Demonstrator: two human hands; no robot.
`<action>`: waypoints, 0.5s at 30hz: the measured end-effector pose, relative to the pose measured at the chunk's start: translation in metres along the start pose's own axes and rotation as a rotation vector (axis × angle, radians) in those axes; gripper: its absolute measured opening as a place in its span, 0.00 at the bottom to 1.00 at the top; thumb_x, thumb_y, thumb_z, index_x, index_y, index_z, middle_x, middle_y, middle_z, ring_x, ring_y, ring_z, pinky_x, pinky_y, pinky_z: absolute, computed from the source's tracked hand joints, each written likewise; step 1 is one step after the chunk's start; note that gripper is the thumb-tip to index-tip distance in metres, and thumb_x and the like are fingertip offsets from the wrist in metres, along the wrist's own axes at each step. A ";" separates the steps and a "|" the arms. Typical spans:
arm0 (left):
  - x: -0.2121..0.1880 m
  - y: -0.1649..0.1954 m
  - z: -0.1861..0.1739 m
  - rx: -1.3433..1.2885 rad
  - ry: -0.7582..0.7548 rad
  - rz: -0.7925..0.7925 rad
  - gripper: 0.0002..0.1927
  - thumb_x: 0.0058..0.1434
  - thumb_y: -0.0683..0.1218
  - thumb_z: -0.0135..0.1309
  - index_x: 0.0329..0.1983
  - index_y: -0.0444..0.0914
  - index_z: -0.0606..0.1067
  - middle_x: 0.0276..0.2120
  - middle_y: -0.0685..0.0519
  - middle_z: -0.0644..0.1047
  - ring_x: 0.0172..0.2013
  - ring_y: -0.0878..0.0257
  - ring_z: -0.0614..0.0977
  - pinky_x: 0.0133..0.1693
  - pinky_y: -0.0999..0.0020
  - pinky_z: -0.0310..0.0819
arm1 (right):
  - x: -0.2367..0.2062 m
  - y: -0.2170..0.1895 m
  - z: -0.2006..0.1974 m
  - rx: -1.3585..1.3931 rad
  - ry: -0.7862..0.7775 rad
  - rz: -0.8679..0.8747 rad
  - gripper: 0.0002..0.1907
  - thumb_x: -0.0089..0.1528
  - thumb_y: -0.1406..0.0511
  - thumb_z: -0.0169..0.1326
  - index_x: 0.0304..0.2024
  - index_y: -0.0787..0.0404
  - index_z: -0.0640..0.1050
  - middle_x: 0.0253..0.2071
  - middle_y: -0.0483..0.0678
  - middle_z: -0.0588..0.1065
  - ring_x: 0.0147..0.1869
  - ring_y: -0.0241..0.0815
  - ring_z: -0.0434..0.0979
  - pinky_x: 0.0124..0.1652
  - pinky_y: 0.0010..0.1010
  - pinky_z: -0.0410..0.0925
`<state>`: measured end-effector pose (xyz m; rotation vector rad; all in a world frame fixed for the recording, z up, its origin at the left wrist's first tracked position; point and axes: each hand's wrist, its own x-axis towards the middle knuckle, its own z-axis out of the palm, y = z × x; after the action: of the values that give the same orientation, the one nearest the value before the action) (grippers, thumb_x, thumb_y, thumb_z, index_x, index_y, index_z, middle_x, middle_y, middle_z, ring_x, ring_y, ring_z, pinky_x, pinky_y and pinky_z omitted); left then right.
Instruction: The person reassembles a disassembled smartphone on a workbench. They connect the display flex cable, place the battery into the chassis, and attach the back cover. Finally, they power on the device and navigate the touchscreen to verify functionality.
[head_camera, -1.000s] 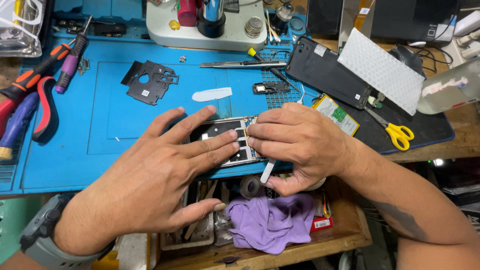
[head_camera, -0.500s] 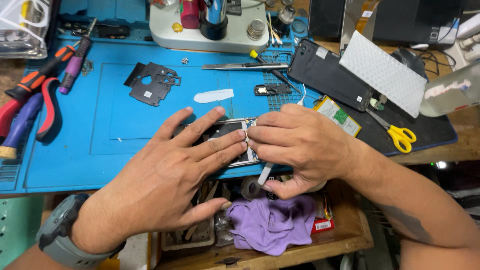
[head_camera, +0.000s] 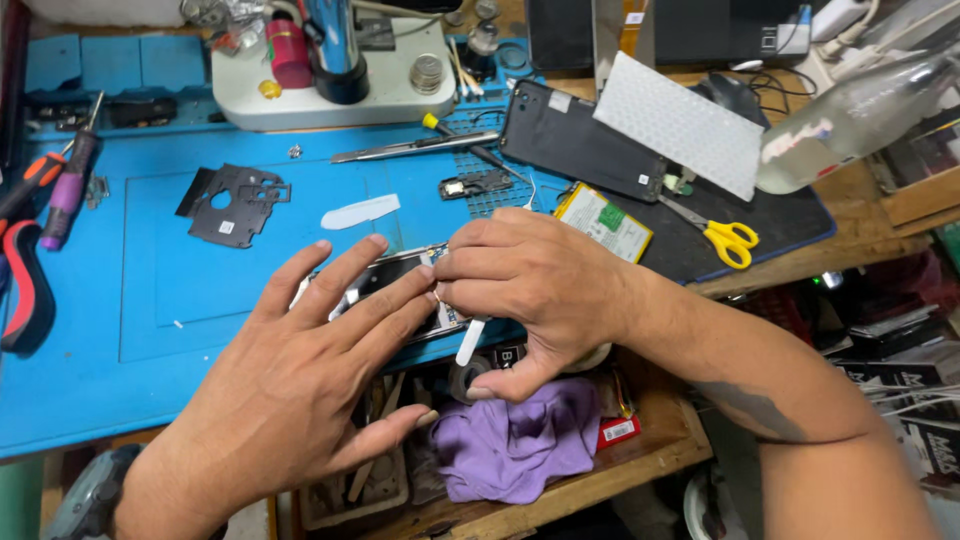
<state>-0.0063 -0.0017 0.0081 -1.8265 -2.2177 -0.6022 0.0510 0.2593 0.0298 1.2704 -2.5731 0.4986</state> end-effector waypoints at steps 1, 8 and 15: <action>0.000 0.000 0.001 0.000 0.004 -0.001 0.39 0.57 0.65 0.53 0.63 0.34 0.68 0.64 0.46 0.70 0.66 0.44 0.64 0.65 0.44 0.51 | -0.003 -0.002 -0.002 -0.008 0.014 0.013 0.31 0.53 0.46 0.66 0.44 0.65 0.77 0.53 0.54 0.75 0.58 0.54 0.75 0.50 0.42 0.68; -0.004 -0.005 0.013 0.032 0.044 0.025 0.41 0.61 0.68 0.50 0.70 0.37 0.65 0.67 0.49 0.68 0.68 0.47 0.64 0.67 0.46 0.51 | -0.052 -0.004 -0.040 -0.053 0.143 0.485 0.16 0.66 0.59 0.55 0.51 0.63 0.76 0.53 0.55 0.74 0.60 0.55 0.74 0.59 0.40 0.69; -0.002 -0.006 0.021 0.054 0.037 0.012 0.43 0.61 0.70 0.49 0.69 0.37 0.65 0.65 0.48 0.70 0.67 0.47 0.65 0.68 0.44 0.49 | -0.122 -0.002 -0.055 -0.360 0.090 0.792 0.09 0.63 0.68 0.57 0.46 0.61 0.80 0.41 0.53 0.73 0.50 0.56 0.72 0.50 0.41 0.67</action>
<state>-0.0098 0.0046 -0.0123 -1.7866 -2.1766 -0.5636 0.1289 0.3677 0.0378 0.0817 -2.8296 0.1832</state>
